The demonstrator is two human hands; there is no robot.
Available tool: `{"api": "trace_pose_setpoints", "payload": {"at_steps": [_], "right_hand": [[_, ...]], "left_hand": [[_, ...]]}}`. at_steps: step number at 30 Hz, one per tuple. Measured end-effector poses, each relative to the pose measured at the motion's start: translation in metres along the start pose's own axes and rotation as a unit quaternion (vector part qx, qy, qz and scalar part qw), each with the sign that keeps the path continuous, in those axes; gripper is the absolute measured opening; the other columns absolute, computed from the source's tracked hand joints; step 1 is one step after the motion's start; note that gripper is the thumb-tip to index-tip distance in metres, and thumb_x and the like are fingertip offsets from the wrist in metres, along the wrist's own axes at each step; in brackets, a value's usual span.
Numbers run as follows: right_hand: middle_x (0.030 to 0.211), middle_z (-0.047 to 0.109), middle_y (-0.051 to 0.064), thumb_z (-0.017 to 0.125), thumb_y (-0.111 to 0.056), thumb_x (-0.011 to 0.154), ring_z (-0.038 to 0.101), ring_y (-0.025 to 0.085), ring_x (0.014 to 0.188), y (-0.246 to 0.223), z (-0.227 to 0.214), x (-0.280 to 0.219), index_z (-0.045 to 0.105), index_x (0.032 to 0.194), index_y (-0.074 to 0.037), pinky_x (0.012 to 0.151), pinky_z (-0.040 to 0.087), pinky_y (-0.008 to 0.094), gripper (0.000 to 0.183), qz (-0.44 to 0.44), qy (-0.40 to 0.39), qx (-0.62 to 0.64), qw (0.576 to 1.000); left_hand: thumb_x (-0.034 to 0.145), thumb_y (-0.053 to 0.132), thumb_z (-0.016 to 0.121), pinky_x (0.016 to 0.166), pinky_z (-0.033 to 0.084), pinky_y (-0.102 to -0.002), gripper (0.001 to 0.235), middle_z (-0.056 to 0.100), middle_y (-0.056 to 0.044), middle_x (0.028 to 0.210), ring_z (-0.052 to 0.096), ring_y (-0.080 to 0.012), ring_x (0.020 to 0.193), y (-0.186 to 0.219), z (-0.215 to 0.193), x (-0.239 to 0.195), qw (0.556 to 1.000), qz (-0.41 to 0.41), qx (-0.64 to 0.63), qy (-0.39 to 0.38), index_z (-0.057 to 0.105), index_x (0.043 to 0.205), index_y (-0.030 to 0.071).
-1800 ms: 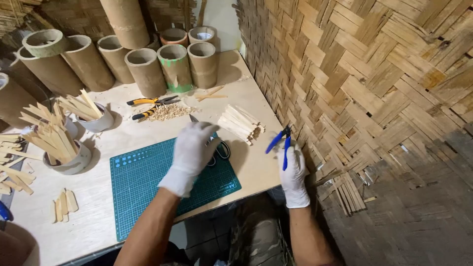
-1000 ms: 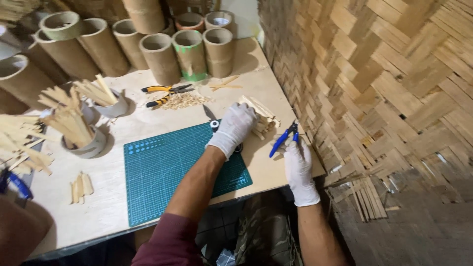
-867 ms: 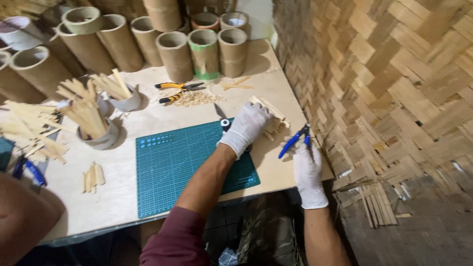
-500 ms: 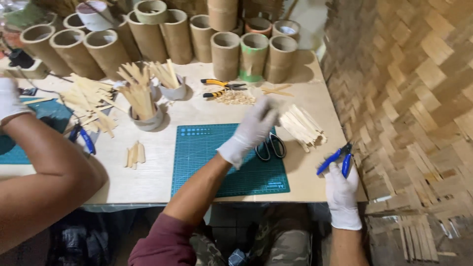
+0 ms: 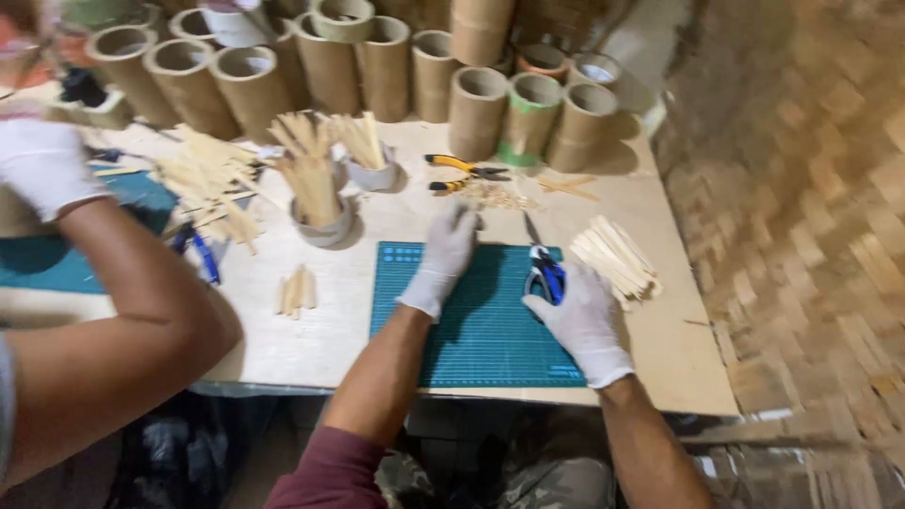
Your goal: Shaping the ends of small wooden sticks using a handheld cutter in a workshop environment.
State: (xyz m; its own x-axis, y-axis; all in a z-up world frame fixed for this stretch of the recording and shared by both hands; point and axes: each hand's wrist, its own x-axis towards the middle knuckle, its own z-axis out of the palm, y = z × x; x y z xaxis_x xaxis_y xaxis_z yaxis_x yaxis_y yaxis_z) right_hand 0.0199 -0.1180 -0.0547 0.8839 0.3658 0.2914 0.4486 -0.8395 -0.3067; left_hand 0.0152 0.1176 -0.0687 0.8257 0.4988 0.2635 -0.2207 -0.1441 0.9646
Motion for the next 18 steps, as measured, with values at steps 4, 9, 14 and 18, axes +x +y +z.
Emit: {"api": "trace_pose_setpoints", "payload": {"at_steps": [4,9,14,18], "right_hand": [[0.101,0.067,0.014,0.087,-0.053,0.065,0.065,0.035,0.104,0.024,0.023,0.009,0.064,0.117,-0.010,0.098,0.045,0.049,0.071,0.007,-0.003,-0.011,1.000],[0.112,0.070,0.010,0.075,-0.065,0.069,0.068,0.033,0.114,0.060,0.013,0.008,0.062,0.127,-0.024,0.098,0.053,0.048,0.072,0.152,-0.133,-0.070,0.977],[0.113,0.071,0.011,0.074,-0.058,0.079,0.068,0.032,0.115,0.056,-0.030,-0.012,0.064,0.129,-0.024,0.100,0.053,0.047,0.061,0.177,-0.121,-0.051,0.975],[0.120,0.070,0.008,0.067,-0.052,0.095,0.064,0.031,0.118,0.031,-0.062,-0.011,0.062,0.137,-0.034,0.101,0.050,0.046,0.046,0.208,-0.054,0.146,0.966]], "left_hand": [[0.092,0.017,0.059,0.048,0.053,-0.027,0.012,0.068,-0.008,0.069,0.065,-0.0149,0.052,-0.018,0.010,0.006,0.996,-0.040,-0.077,-0.004,0.069,0.094,0.011],[0.094,0.015,0.067,0.052,0.064,-0.032,0.013,0.067,-0.015,0.073,0.071,-0.0214,0.056,-0.008,0.010,0.007,0.975,-0.102,-0.195,0.010,0.069,0.092,0.003],[0.088,0.018,0.073,0.062,0.062,-0.026,0.010,0.072,-0.009,0.078,0.075,-0.0167,0.069,-0.015,0.003,0.016,0.986,-0.100,-0.135,0.016,0.074,0.087,0.009],[0.082,0.022,0.079,0.067,0.059,-0.025,0.009,0.072,-0.004,0.079,0.072,-0.0104,0.075,-0.029,0.004,0.017,0.990,-0.095,-0.091,0.043,0.078,0.087,0.014]]}}
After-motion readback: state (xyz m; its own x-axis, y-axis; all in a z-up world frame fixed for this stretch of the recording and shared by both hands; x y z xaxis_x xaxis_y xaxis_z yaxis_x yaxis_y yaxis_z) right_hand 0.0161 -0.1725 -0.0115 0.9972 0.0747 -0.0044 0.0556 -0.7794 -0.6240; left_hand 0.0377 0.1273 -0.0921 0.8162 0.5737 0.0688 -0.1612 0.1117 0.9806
